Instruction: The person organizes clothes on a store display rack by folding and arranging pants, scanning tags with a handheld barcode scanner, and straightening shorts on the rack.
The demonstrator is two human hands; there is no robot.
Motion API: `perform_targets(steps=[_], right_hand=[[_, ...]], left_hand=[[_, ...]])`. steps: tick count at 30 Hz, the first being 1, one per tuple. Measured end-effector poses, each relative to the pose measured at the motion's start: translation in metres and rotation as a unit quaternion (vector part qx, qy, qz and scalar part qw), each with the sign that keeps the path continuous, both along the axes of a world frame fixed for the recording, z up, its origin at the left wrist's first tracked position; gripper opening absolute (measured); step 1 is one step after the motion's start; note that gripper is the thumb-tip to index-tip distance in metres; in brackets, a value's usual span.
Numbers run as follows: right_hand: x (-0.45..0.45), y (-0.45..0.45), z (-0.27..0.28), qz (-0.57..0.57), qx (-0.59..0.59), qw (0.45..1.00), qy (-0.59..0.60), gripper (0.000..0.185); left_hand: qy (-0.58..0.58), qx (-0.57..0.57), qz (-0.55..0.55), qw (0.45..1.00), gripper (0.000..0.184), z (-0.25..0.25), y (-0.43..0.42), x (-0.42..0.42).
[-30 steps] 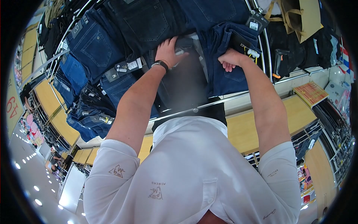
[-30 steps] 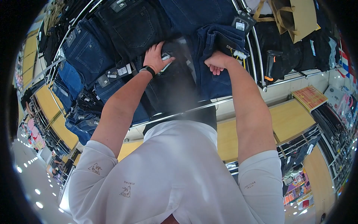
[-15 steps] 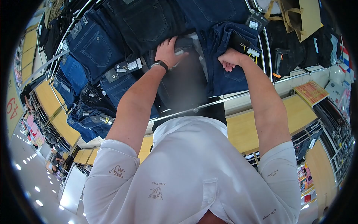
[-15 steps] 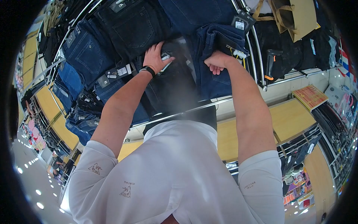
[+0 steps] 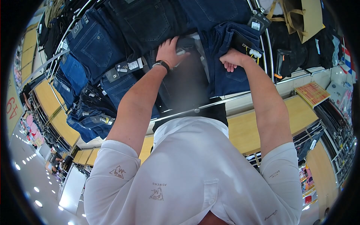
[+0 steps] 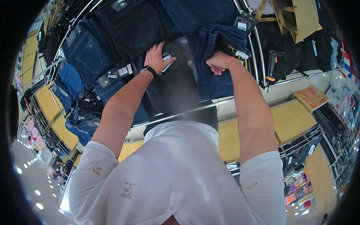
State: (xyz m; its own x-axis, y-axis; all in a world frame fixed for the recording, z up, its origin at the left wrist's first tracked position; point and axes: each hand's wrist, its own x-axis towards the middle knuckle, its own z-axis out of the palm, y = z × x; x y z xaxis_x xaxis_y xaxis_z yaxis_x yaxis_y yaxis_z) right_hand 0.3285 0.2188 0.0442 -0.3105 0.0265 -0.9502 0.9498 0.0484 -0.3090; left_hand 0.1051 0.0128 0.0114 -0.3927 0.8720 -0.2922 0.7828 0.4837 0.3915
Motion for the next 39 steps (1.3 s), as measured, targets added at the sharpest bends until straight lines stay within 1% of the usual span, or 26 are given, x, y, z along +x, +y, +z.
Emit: perform_targets(steps=[4,6,7,9,13,16,18,24,27,34,37,39], right_hand=[[0.001,0.000,-0.002,0.001,-0.001,1.000,-0.010,0.021],[0.001,0.000,-0.002,-0.001,-0.001,1.000,-0.012,0.021],[0.001,0.000,-0.002,0.000,0.000,1.000,-0.012,0.021],[0.001,0.000,-0.002,0.000,0.000,1.000,-0.011,0.021],[0.001,0.000,-0.002,0.005,-0.003,1.000,-0.005,0.022],[0.001,0.000,-0.001,0.007,-0.002,1.000,-0.003,0.022],[0.000,0.000,-0.001,0.008,-0.001,1.000,-0.002,0.023],[0.000,0.000,0.000,0.008,-0.004,1.000,-0.011,0.022],[0.000,0.000,0.000,0.003,-0.003,1.000,-0.010,0.022],[0.001,0.000,-0.001,-0.002,-0.005,1.000,-0.004,0.021],[0.001,0.000,-0.001,-0.003,-0.003,1.000,-0.001,0.021],[0.000,0.000,0.000,-0.003,-0.002,1.000,0.002,0.020]], left_hand=[[0.007,0.002,-0.002,1.000,0.087,-0.004,-0.001,0.000],[0.026,0.042,-0.010,0.999,0.086,-0.009,-0.003,0.000],[0.026,0.042,-0.011,0.999,0.086,-0.006,-0.002,0.000],[0.010,0.005,-0.003,1.000,0.087,0.001,0.001,0.001],[0.003,0.002,-0.002,1.000,0.087,0.002,0.001,0.000],[0.009,0.010,-0.001,1.000,0.087,-0.002,0.000,0.000],[0.025,0.046,-0.008,0.999,0.086,-0.006,-0.003,0.000],[0.023,0.050,-0.012,0.998,0.086,-0.008,-0.003,0.000],[0.013,0.020,-0.004,1.000,0.087,-0.002,-0.001,0.000],[0.006,0.003,-0.008,1.000,0.088,-0.002,0.000,0.000],[0.014,0.012,-0.009,1.000,0.088,-0.006,-0.002,0.000],[0.031,0.047,-0.016,0.998,0.086,-0.010,-0.003,0.000]])
